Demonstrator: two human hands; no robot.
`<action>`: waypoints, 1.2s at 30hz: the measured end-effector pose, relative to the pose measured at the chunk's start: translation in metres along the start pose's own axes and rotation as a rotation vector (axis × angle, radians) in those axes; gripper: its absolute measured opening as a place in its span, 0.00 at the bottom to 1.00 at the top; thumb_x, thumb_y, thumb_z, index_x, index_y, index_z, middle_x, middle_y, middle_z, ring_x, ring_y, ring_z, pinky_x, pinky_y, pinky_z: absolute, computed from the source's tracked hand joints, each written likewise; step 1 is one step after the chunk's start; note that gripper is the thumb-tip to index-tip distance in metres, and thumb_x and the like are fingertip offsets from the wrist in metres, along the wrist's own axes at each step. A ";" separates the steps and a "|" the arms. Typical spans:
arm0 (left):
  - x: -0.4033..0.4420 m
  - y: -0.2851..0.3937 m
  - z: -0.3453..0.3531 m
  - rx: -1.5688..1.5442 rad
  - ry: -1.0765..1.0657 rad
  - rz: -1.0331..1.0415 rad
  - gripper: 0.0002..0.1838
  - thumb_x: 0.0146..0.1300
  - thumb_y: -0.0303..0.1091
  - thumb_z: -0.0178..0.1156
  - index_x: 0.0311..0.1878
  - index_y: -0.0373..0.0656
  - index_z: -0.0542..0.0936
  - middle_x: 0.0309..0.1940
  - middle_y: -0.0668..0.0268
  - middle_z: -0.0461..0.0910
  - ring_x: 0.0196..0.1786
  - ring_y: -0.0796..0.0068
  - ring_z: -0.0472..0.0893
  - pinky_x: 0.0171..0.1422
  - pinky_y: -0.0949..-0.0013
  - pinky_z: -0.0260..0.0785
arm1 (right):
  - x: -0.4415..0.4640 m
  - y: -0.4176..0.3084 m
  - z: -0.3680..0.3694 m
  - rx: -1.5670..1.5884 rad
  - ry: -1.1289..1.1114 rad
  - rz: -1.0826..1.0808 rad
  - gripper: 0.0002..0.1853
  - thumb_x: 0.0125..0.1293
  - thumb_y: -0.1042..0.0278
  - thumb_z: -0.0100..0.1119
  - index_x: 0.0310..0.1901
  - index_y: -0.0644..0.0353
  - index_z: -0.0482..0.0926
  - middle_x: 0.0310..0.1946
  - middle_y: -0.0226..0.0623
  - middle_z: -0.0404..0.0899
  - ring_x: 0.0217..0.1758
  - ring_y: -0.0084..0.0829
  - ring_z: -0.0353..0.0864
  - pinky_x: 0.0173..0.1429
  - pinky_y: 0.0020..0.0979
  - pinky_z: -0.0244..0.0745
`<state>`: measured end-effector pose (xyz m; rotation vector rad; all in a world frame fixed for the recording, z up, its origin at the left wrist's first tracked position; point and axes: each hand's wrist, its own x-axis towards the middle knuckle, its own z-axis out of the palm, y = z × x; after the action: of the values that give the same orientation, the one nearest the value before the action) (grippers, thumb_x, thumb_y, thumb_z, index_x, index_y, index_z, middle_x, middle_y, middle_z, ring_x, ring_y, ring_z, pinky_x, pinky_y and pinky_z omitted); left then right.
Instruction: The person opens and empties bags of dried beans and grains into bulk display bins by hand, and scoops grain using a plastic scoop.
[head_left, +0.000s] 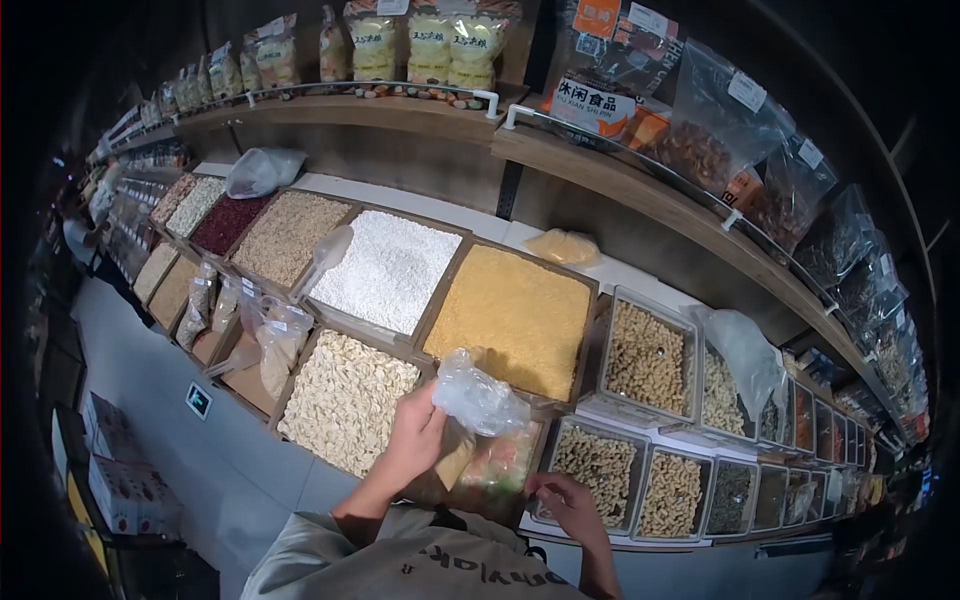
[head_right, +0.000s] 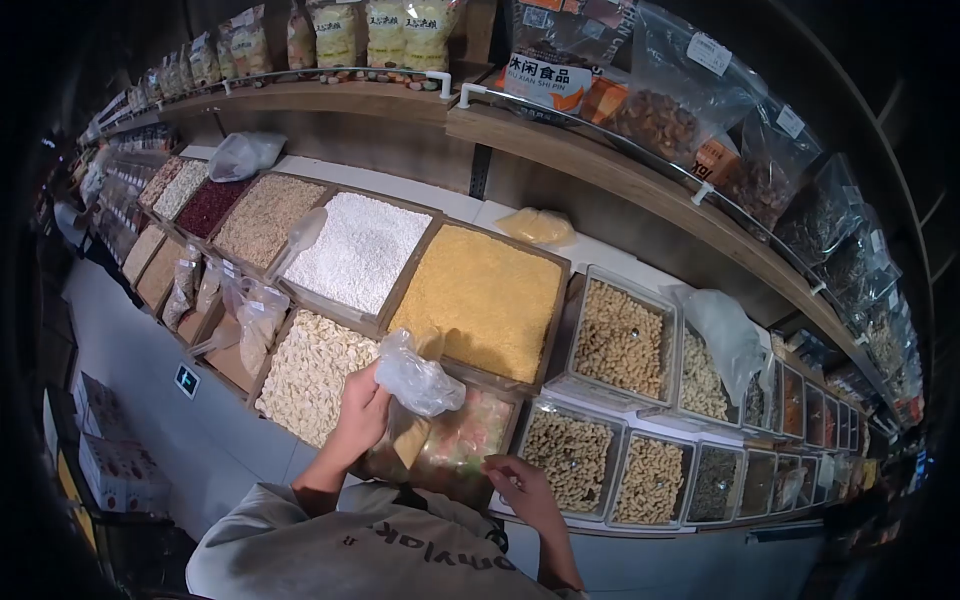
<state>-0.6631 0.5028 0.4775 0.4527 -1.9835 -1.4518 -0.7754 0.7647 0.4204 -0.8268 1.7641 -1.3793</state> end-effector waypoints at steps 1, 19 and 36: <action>-0.001 0.002 0.000 0.002 0.002 -0.006 0.08 0.67 0.23 0.49 0.43 0.33 0.76 0.35 0.54 0.80 0.39 0.59 0.82 0.45 0.65 0.71 | 0.000 -0.002 0.001 0.002 -0.004 0.004 0.09 0.70 0.74 0.54 0.48 0.65 0.78 0.40 0.35 0.82 0.46 0.24 0.81 0.49 0.24 0.73; -0.013 0.015 0.029 -0.900 0.006 -0.243 0.12 0.71 0.33 0.49 0.43 0.32 0.76 0.35 0.57 0.80 0.39 0.69 0.80 0.47 0.66 0.72 | 0.012 0.013 0.065 -0.062 -0.151 -0.097 0.40 0.66 0.64 0.62 0.72 0.67 0.49 0.67 0.55 0.61 0.72 0.43 0.63 0.69 0.36 0.63; -0.003 0.036 0.043 -0.797 0.133 -0.165 0.06 0.67 0.26 0.50 0.45 0.37 0.73 0.36 0.64 0.75 0.37 0.76 0.70 0.44 0.72 0.61 | 0.005 0.029 0.055 0.284 0.131 -0.086 0.23 0.72 0.73 0.45 0.68 0.66 0.60 0.53 0.45 0.77 0.54 0.30 0.78 0.59 0.29 0.72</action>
<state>-0.6862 0.5481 0.5015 0.3384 -1.1399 -2.0902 -0.7325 0.7386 0.3833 -0.6773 1.5927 -1.7270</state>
